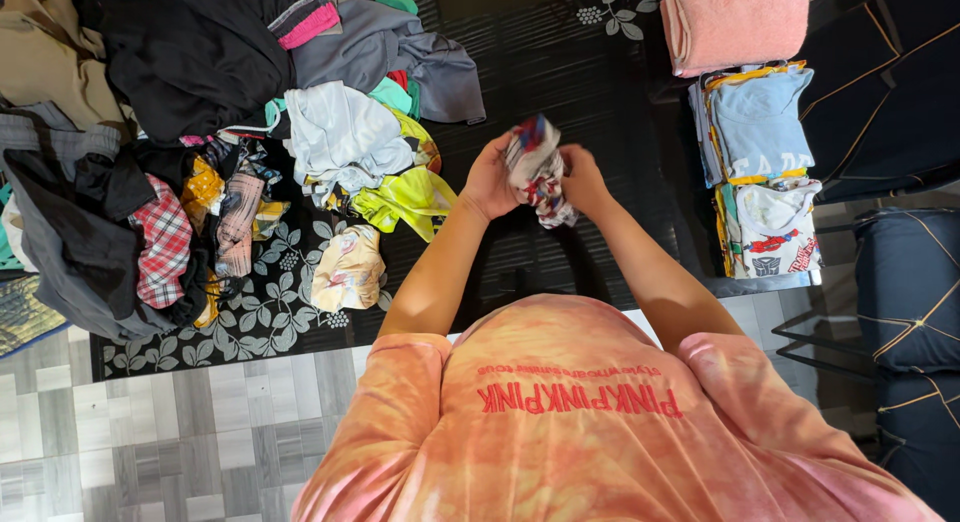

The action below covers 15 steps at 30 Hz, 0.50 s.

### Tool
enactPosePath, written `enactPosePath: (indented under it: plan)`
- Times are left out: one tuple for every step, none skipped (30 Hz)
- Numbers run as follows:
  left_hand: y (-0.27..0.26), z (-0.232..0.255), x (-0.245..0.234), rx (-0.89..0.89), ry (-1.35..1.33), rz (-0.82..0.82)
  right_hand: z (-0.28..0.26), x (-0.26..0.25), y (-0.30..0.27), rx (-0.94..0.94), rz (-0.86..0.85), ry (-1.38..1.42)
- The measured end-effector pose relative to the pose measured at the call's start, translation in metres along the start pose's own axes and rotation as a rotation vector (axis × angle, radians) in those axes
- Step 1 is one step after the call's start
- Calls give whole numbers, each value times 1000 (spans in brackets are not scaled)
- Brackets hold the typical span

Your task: The person folds multiple pieces of laundry, including patterned underwear and small shorts, by hand on a dark table and places them into organized stacks.

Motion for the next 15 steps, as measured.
enactPosePath:
  plan:
    - [-4,2,5,8,49,30,2,2,-2,0,-4,0]
    - [-7,5,10,14,98,57,2,1,-4,-7,76,23]
    - [-10,8,15,15,98,57,-2,0,-5,-14,157,46]
    - [-13,10,18,-10,114,26,-8,-1,-3,-15,155,46]
    - [-14,10,20,-34,130,-4,-11,-2,2,206,85,385]
    - [-13,9,19,-36,129,-3,-16,-2,1,429,11,723]
    - [-11,9,15,-46,207,95,-24,-3,1,431,12,724]
    - [-8,10,10,-54,287,190,-29,-3,4,478,-5,711]
    - [-7,12,6,-54,289,191,-32,-2,5,525,-21,697]
    - [-7,15,0,-76,332,205,-32,-3,7,524,-24,697]
    - [-7,18,-6,-97,375,219,-29,-7,11,432,43,744]
    - [-6,22,-12,-94,374,220,-24,-15,15,340,109,789]
    - [-6,28,-22,-51,432,363,-16,-23,19,340,106,789]
    - [-8,34,-31,-8,487,507,-6,-32,22,321,183,908]
    - [-9,38,-37,-6,485,510,3,-41,25,301,262,1026]
Point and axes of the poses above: each hand's wrist, its own y-axis towards the middle knuckle, its own x-axis out of the palm, z = x × y, the point moved 2 cm from there along y, towards the middle knuckle, and after that the axes turned 7 degrees about y, right-handed, at the moved point
